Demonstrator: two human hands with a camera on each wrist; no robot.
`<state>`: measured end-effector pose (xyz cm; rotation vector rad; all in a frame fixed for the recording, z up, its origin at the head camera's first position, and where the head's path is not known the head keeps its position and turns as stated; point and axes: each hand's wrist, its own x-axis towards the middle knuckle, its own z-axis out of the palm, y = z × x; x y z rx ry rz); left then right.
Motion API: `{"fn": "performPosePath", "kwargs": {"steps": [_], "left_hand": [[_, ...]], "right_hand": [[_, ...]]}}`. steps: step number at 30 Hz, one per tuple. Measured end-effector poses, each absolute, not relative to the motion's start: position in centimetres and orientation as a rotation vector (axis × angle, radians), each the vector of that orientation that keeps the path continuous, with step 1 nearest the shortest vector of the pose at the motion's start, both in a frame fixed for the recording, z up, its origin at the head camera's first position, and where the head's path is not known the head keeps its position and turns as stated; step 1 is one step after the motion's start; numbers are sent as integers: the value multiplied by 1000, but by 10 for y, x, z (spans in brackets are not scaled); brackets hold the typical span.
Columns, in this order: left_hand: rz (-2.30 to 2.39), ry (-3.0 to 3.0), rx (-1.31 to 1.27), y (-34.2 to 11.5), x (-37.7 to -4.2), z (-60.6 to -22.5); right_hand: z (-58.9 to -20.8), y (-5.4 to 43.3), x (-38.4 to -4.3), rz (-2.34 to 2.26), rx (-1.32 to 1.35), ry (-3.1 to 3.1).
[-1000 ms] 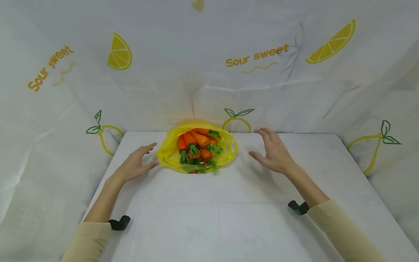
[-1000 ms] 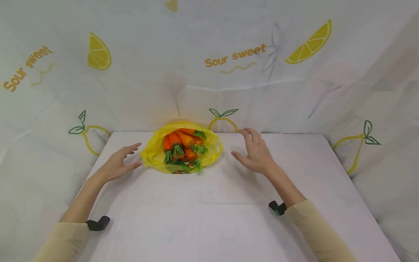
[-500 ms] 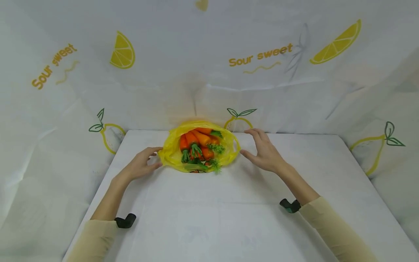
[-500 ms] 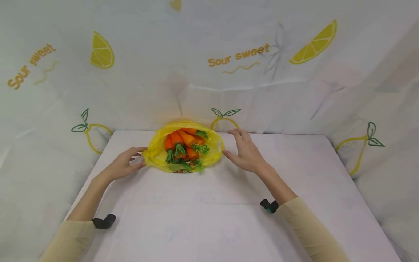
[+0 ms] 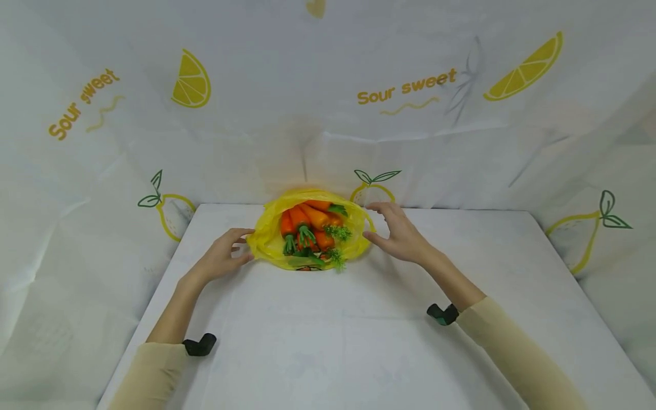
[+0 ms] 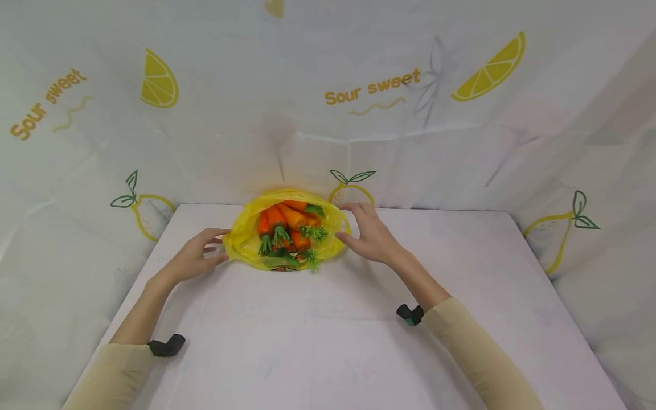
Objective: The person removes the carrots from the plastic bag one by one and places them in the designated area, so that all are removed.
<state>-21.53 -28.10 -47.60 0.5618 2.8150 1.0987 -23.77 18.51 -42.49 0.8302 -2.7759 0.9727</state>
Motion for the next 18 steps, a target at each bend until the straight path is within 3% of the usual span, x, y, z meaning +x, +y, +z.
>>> {"fn": "performPosePath", "kwargs": {"steps": [18], "left_hand": [[1170,2786,490,-277,-213,-478]], "right_hand": [[-429,124,-261,1151,981,-2704]]}}
